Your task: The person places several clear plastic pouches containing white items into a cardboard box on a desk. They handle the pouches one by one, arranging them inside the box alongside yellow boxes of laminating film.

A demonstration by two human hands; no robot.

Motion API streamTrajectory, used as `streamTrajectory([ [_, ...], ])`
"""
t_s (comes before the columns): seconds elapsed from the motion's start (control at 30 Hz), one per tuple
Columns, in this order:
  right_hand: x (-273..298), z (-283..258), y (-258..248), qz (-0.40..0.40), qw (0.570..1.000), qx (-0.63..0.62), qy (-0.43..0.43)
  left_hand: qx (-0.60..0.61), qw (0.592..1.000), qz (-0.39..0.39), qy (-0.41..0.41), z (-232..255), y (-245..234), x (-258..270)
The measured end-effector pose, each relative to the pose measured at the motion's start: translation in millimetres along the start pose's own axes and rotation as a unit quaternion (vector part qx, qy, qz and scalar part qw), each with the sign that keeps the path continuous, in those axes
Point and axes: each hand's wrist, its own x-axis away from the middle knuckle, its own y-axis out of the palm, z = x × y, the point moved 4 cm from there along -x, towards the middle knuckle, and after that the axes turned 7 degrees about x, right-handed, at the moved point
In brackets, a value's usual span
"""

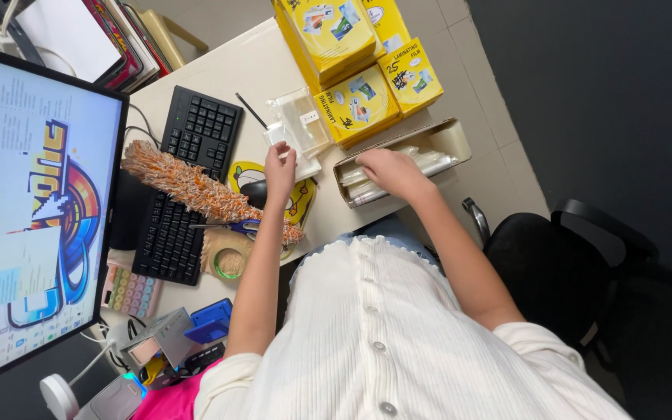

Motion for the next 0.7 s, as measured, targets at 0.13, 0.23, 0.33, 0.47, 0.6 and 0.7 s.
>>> streamTrajectory([
  [0.13, 6.8, 1.6, 0.7, 0.046, 0.999, -0.025, -0.012, -0.149, 0.988, 0.006, 0.041, 4.6, 17.3, -26.0],
  [0.23, 13.2, -1.4, -2.5, 0.068, 0.996, -0.063, -0.011, -0.174, 0.985, 0.017, 0.007, 19.5, 33.4, -35.1],
  [0.33, 16.9, 3.5, 0.4, 0.065, 0.995, -0.071, 0.005, -0.31, 0.947, 0.065, 0.048, 55.2, 44.9, -35.1],
  [0.47, 19.0, 12.8, 7.0, 0.071, 0.994, -0.076, 0.021, -0.331, 0.938, 0.079, -0.062, 60.8, 44.6, -41.2],
  [0.6, 20.2, 18.5, 10.8, 0.068, 0.994, -0.081, 0.028, -0.295, 0.951, 0.083, -0.051, 59.4, 34.8, -36.8],
  [0.7, 21.0, 21.5, 12.2, 0.075, 0.993, -0.091, 0.021, -0.27, 0.955, 0.091, 0.086, 12.4, 27.3, -52.8],
])
